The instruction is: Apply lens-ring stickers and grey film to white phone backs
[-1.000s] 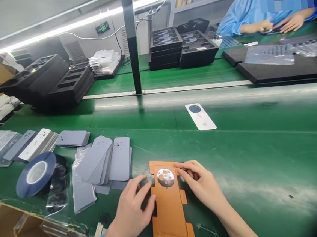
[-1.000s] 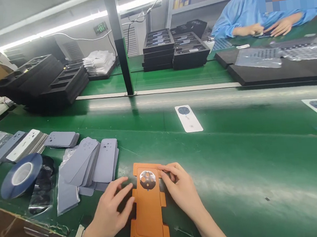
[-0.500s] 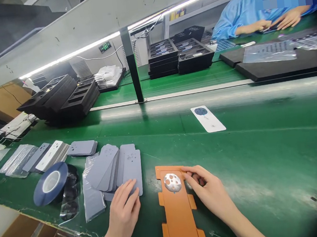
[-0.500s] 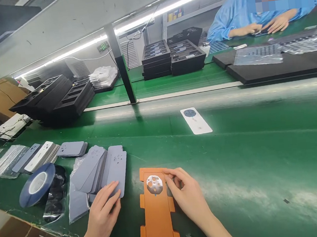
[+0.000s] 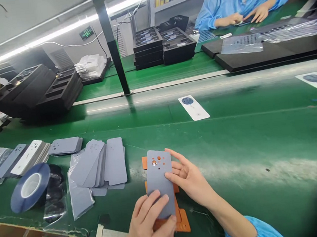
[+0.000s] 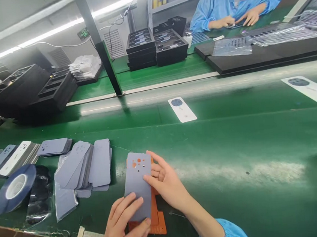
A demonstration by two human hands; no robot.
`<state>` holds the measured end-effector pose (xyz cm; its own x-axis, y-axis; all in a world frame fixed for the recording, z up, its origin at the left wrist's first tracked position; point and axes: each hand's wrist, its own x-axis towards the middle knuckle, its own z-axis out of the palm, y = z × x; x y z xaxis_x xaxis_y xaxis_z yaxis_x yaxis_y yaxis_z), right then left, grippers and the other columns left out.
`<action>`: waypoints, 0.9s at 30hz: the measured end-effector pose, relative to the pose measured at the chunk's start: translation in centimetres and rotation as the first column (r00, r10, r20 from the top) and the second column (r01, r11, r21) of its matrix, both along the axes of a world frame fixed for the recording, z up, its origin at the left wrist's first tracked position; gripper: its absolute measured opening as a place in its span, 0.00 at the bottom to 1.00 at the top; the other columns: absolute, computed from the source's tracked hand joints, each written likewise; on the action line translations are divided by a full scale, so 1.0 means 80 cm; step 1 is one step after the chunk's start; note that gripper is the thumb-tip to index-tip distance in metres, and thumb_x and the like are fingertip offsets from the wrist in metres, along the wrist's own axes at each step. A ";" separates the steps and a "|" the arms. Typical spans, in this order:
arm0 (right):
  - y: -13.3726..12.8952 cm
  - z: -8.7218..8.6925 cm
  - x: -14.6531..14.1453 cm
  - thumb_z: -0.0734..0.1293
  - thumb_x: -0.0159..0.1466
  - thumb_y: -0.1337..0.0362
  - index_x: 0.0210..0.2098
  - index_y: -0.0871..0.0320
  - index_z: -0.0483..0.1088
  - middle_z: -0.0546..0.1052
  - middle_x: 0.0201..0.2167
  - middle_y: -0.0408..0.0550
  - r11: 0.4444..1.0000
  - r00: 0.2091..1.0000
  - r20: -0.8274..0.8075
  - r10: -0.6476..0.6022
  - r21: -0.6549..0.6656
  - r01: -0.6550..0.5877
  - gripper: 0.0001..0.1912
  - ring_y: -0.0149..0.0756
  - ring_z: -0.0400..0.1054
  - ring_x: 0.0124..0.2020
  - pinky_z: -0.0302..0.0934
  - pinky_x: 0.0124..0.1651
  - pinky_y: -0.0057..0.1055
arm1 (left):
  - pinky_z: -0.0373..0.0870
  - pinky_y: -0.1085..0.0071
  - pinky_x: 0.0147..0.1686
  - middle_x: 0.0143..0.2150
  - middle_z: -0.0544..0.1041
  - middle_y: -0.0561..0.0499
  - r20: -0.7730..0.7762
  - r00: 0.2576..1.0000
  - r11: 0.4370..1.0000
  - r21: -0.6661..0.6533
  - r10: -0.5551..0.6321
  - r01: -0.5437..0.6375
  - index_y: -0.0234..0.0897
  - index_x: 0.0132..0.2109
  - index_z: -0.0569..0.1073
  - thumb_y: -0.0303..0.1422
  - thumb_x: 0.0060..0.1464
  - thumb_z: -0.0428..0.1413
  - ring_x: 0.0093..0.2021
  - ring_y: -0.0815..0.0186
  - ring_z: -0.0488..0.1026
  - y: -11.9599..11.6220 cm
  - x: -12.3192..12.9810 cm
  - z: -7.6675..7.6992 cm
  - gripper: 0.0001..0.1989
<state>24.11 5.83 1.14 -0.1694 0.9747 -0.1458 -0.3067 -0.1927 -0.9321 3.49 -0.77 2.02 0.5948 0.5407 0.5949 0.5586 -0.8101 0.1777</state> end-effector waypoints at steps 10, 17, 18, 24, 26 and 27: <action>-0.018 0.007 0.017 0.62 0.69 0.68 0.71 0.47 0.54 0.80 0.45 0.46 0.960 0.906 0.400 0.137 0.171 -0.221 0.32 0.37 0.77 0.48 0.73 0.52 0.39 | 0.62 0.43 0.67 0.66 0.72 0.35 -0.218 0.974 0.979 -0.202 -0.061 0.016 0.32 0.62 0.72 0.35 0.64 0.58 0.72 0.47 0.61 -0.013 -0.013 -0.026 0.22; -0.014 -0.004 0.017 0.64 0.66 0.71 0.61 0.48 0.62 0.74 0.54 0.51 0.921 0.728 0.683 -0.065 0.322 -0.219 0.26 0.42 0.73 0.50 0.73 0.52 0.44 | 0.58 0.42 0.68 0.67 0.71 0.36 -0.211 0.977 0.970 -0.242 -0.032 -0.020 0.33 0.60 0.73 0.25 0.63 0.55 0.72 0.48 0.60 -0.019 -0.016 -0.032 0.19; -0.013 -0.005 0.016 0.64 0.65 0.72 0.61 0.48 0.62 0.72 0.57 0.52 0.903 0.712 0.694 -0.102 0.365 -0.227 0.26 0.43 0.71 0.55 0.71 0.57 0.46 | 0.57 0.41 0.69 0.67 0.71 0.36 -0.213 0.977 0.968 -0.248 -0.029 -0.026 0.33 0.60 0.73 0.25 0.63 0.55 0.73 0.48 0.60 -0.019 -0.016 -0.032 0.19; -0.009 -0.007 0.018 0.65 0.65 0.71 0.62 0.51 0.62 0.61 0.69 0.56 0.858 0.578 0.792 -0.194 0.422 -0.291 0.26 0.48 0.57 0.70 0.62 0.67 0.52 | 0.55 0.39 0.69 0.69 0.68 0.36 -0.203 0.978 0.961 -0.276 -0.041 -0.017 0.34 0.61 0.73 0.26 0.64 0.55 0.74 0.48 0.57 -0.022 -0.019 -0.043 0.19; -0.010 -0.008 0.017 0.64 0.66 0.69 0.64 0.53 0.60 0.58 0.72 0.59 0.858 0.497 0.845 -0.198 0.394 -0.329 0.27 0.51 0.55 0.72 0.60 0.68 0.55 | 0.54 0.41 0.70 0.70 0.67 0.37 -0.197 0.980 0.960 -0.278 -0.042 -0.015 0.35 0.62 0.72 0.26 0.65 0.55 0.74 0.48 0.56 -0.024 -0.021 -0.047 0.20; -0.011 -0.009 0.015 0.64 0.67 0.68 0.66 0.55 0.58 0.57 0.73 0.61 0.858 0.451 0.870 -0.200 0.378 -0.348 0.29 0.53 0.53 0.72 0.59 0.69 0.56 | 0.53 0.41 0.70 0.70 0.67 0.37 -0.194 0.980 0.960 -0.278 -0.043 -0.013 0.34 0.63 0.71 0.26 0.65 0.55 0.74 0.49 0.55 -0.024 -0.021 -0.048 0.20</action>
<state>25.33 4.99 0.40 -0.2955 0.9392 0.1747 0.6948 0.3368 -0.6355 1.82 -2.68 -1.82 0.6937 0.6576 0.2936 0.5937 -0.7530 0.2839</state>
